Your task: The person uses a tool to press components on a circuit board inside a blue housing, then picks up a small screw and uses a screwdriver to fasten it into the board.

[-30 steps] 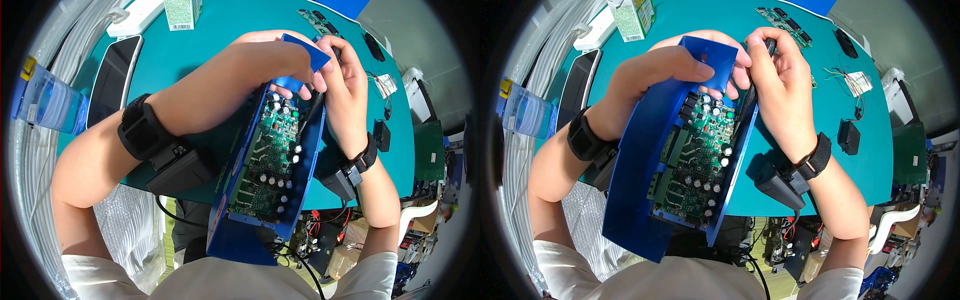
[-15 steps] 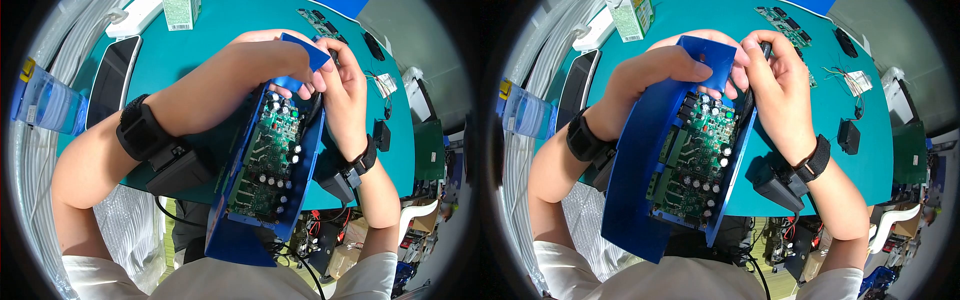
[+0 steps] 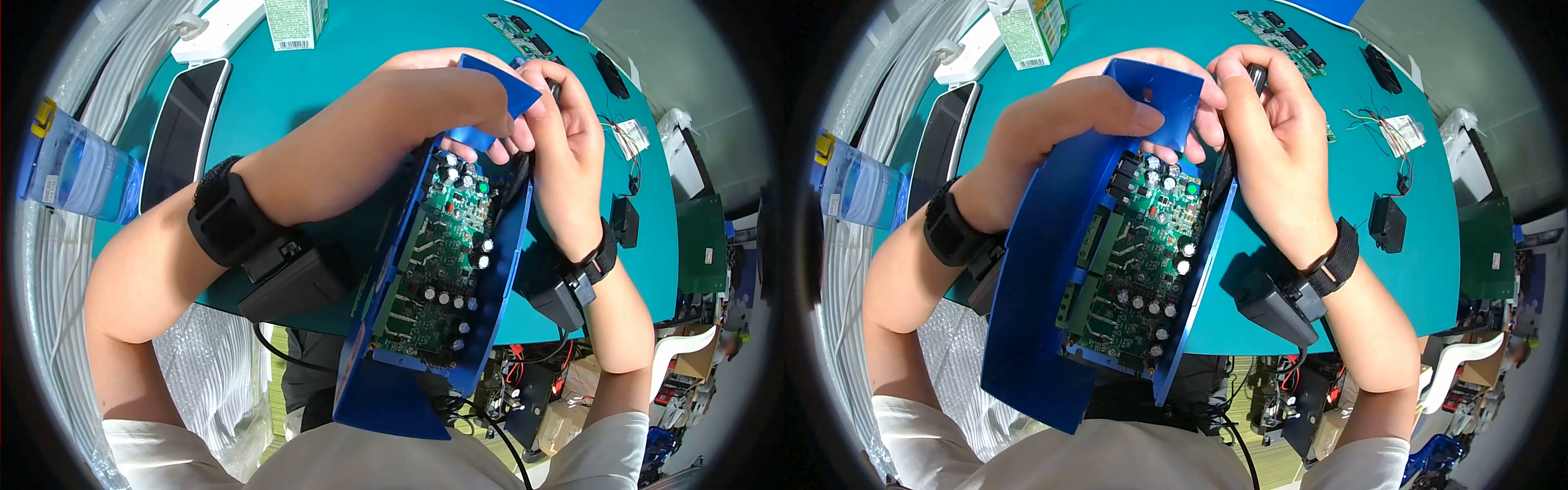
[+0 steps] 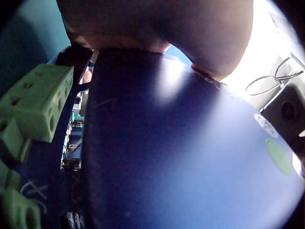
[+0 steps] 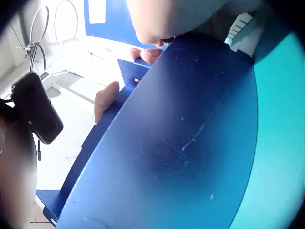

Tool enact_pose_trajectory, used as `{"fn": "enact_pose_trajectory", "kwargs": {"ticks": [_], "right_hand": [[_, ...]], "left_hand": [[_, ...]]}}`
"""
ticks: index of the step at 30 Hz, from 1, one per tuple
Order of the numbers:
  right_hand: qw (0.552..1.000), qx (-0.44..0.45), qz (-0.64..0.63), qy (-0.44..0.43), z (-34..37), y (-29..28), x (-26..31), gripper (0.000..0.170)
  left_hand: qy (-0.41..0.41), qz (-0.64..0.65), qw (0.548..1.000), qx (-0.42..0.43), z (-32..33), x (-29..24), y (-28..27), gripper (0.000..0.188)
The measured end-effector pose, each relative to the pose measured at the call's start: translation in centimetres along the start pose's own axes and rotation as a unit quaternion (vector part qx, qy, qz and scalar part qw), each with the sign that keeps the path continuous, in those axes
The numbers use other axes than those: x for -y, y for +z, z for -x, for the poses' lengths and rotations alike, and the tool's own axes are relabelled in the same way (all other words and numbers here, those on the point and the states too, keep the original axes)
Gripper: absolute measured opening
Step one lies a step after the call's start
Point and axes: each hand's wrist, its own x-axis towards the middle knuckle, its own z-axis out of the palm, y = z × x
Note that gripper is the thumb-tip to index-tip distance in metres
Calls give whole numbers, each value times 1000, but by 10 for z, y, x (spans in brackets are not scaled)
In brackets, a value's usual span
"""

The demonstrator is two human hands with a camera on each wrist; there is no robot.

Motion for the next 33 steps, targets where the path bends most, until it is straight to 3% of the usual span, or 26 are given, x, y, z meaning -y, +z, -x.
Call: {"fn": "enact_pose_trajectory", "kwargs": {"ticks": [8, 10, 12, 16, 18, 22, 24, 25, 33], "right_hand": [[999, -4, 24, 21, -5, -8, 0, 19], [999, -24, -42, 23, -6, -7, -1, 20], [998, -35, -42, 20, -6, -7, 1, 21], [995, -47, -82, 11, -5, -13, 8, 22], [992, -35, -125, -7, -4, -14, 16, 22], [989, -42, -134, -55, -6, -16, 25, 24], [986, -33, -146, -72, -6, -19, 23, 26], [984, -41, -155, -79, -6, -18, 24, 27], [978, -60, -153, -128, -4, -20, 31, 30]], "left_hand": [[37, -14, 999, -9, -2, 4, 1, 27], [47, -15, 999, 4, -2, 5, 1, 27], [111, -54, 992, -7, 1, 4, 6, 27], [40, -25, 999, -25, -1, -3, 8, 28], [121, -94, 987, -50, -1, -2, 10, 27], [113, -163, 978, -64, 5, -15, 11, 24], [155, -299, 941, -19, 6, -17, 8, 17], [139, -249, 957, -58, 9, -21, 18, 13], [167, -306, 933, -86, 10, -20, 16, 18]]}}
